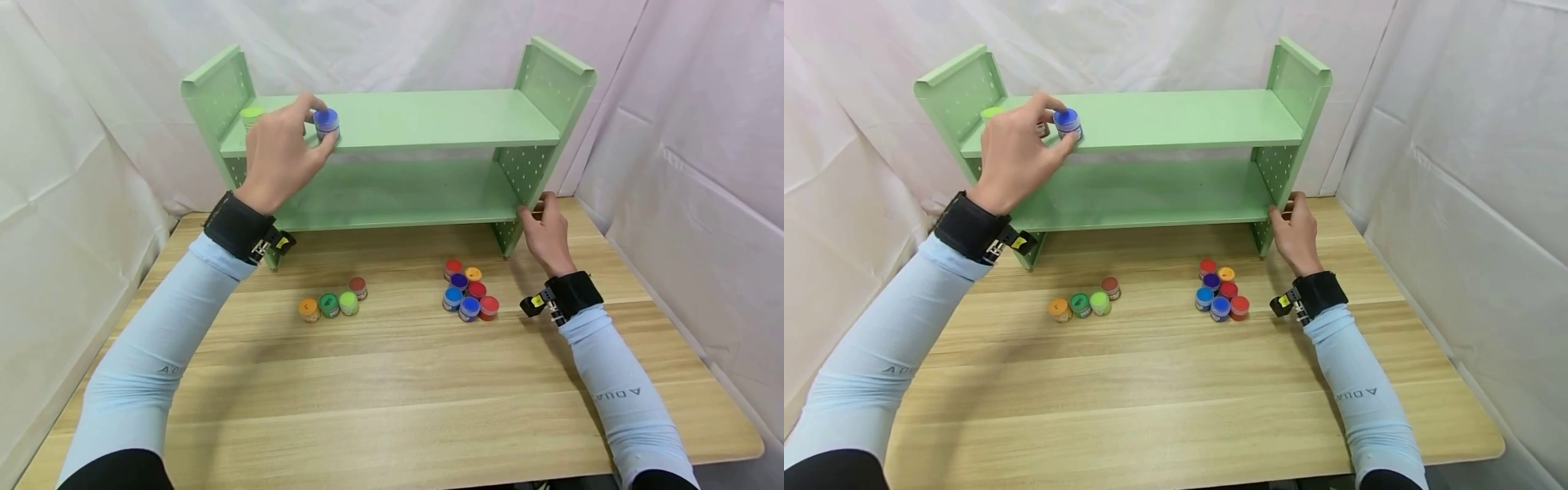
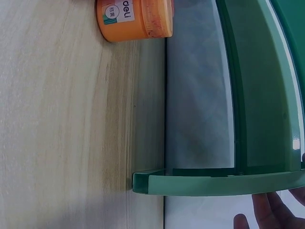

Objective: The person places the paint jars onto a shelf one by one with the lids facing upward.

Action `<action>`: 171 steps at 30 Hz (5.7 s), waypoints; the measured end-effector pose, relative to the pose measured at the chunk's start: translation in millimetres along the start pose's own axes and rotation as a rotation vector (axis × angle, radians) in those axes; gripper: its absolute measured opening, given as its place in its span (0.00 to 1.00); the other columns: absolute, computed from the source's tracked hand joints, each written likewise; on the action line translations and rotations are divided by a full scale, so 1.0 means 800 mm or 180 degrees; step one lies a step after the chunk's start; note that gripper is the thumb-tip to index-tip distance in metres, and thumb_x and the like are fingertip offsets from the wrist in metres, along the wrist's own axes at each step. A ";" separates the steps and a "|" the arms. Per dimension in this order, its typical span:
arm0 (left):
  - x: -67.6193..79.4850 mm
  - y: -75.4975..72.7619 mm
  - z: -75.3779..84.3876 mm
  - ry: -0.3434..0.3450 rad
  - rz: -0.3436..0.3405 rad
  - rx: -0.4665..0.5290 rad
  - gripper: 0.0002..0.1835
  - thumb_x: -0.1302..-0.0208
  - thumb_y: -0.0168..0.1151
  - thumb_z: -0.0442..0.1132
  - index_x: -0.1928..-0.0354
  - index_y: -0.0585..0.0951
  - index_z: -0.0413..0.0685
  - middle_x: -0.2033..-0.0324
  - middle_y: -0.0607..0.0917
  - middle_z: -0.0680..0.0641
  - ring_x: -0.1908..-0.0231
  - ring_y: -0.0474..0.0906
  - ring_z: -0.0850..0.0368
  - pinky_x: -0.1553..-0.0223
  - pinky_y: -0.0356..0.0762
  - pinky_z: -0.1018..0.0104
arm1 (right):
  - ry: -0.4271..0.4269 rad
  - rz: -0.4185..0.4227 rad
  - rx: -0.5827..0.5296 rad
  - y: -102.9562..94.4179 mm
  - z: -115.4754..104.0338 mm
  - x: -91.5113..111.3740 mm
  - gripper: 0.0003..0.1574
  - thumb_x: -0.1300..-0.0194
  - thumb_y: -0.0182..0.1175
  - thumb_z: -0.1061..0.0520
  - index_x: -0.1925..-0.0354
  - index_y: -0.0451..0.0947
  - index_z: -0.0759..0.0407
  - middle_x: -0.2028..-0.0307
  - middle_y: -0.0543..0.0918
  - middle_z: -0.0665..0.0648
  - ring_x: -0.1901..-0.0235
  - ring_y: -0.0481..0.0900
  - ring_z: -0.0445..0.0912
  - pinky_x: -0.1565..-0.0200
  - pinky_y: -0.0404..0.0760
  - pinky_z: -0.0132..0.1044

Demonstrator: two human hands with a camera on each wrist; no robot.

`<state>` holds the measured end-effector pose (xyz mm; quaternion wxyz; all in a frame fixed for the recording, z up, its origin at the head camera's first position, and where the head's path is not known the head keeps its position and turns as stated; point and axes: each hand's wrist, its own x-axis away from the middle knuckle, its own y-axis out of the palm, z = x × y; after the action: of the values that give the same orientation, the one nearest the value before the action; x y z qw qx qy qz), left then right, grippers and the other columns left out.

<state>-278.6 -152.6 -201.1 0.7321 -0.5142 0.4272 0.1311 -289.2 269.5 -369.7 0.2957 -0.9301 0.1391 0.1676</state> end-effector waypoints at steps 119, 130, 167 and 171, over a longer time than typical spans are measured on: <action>0.189 0.117 -0.030 0.0066 -0.2711 0.1307 0.07 0.32 0.57 0.45 0.61 0.84 0.55 0.70 0.84 0.57 0.71 0.78 0.61 0.70 0.74 0.65 | 0.0014 0.0010 0.0013 -0.009 -0.003 0.003 0.30 0.29 0.45 0.43 0.41 0.62 0.62 0.51 0.74 0.61 0.54 0.72 0.48 0.57 0.71 0.40; 0.190 0.115 -0.062 -0.0096 -0.2552 0.1022 0.08 0.33 0.58 0.42 0.58 0.84 0.52 0.68 0.83 0.55 0.68 0.78 0.59 0.67 0.74 0.61 | 0.0028 0.0036 0.0031 -0.007 -0.001 0.000 0.28 0.29 0.46 0.44 0.42 0.62 0.62 0.53 0.75 0.60 0.55 0.73 0.48 0.56 0.72 0.40; 0.197 0.126 -0.064 -0.0207 -0.2530 0.1096 0.15 0.48 0.71 0.40 0.57 0.82 0.50 0.70 0.83 0.54 0.68 0.78 0.60 0.65 0.74 0.64 | 0.0030 0.0010 0.0037 -0.007 0.002 0.003 0.29 0.29 0.45 0.44 0.41 0.61 0.63 0.52 0.75 0.62 0.55 0.73 0.49 0.55 0.71 0.42; 0.195 0.123 -0.061 -0.0142 -0.2433 0.1139 0.15 0.47 0.70 0.42 0.56 0.81 0.51 0.70 0.82 0.55 0.69 0.78 0.60 0.66 0.74 0.64 | 0.0025 0.0006 0.0019 -0.007 0.002 0.002 0.29 0.29 0.45 0.44 0.40 0.61 0.62 0.52 0.75 0.62 0.55 0.73 0.49 0.55 0.71 0.42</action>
<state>-271.2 -190.3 -387.8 0.8148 -0.4975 0.2058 -0.2150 -286.3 274.8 -368.7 0.2978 -0.9297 0.1417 0.1639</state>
